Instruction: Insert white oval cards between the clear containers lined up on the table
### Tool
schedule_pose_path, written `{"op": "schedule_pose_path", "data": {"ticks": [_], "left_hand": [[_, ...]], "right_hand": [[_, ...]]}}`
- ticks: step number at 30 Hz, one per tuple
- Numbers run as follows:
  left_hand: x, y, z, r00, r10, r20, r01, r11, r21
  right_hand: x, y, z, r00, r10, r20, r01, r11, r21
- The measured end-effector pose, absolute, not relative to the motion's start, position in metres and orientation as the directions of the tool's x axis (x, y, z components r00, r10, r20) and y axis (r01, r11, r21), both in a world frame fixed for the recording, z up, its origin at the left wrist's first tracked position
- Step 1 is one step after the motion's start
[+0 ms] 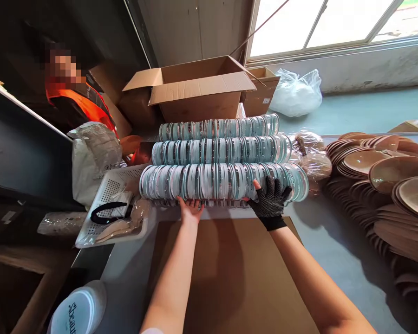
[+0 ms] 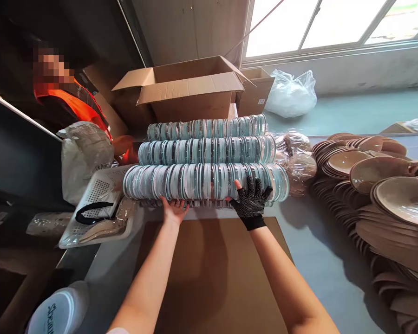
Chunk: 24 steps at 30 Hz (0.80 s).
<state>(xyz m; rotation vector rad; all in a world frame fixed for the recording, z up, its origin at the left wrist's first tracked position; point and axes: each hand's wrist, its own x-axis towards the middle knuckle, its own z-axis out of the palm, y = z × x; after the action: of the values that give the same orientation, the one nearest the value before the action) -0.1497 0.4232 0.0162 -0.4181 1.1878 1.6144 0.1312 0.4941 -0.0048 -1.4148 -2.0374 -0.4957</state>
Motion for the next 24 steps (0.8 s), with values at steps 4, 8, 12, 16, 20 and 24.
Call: {"op": "schedule_pose_path", "data": {"ticks": [4, 8, 12, 16, 20, 24], "left_hand": [[-0.146, 0.433, 0.023, -0.432, 0.452, -0.780, -0.858, 0.060, 0.510], [-0.143, 0.441, 0.030, -0.451, 0.407, -0.795, -0.843, 0.098, 0.529], [-0.142, 0.447, 0.032, -0.469, 0.372, -0.801, -0.820, 0.154, 0.552], [-0.150, 0.442, 0.023, -0.500, 0.413, -0.761, -0.753, 0.227, 0.617], [-0.169, 0.391, -0.004, -0.596, 0.473, -0.649, -0.559, 0.336, 0.758], [-0.189, 0.281, -0.029, -0.751, 0.456, -0.477, -0.211, 0.519, 0.828]], "right_hand": [[0.130, 0.509, -0.002, -0.254, 0.722, 0.644, 0.932, 0.361, -0.037], [0.130, 0.522, -0.001, -0.267, 0.748, 0.608, 0.927, 0.371, -0.049], [0.127, 0.528, 0.002, -0.280, 0.758, 0.589, 0.929, 0.368, -0.033], [0.129, 0.522, 0.010, -0.282, 0.759, 0.587, 0.923, 0.381, -0.048], [0.174, 0.485, -0.001, -0.146, 0.829, 0.540, 0.914, 0.321, -0.246], [0.253, 0.388, -0.043, 0.179, 0.970, 0.163, 0.873, -0.080, -0.481]]}}
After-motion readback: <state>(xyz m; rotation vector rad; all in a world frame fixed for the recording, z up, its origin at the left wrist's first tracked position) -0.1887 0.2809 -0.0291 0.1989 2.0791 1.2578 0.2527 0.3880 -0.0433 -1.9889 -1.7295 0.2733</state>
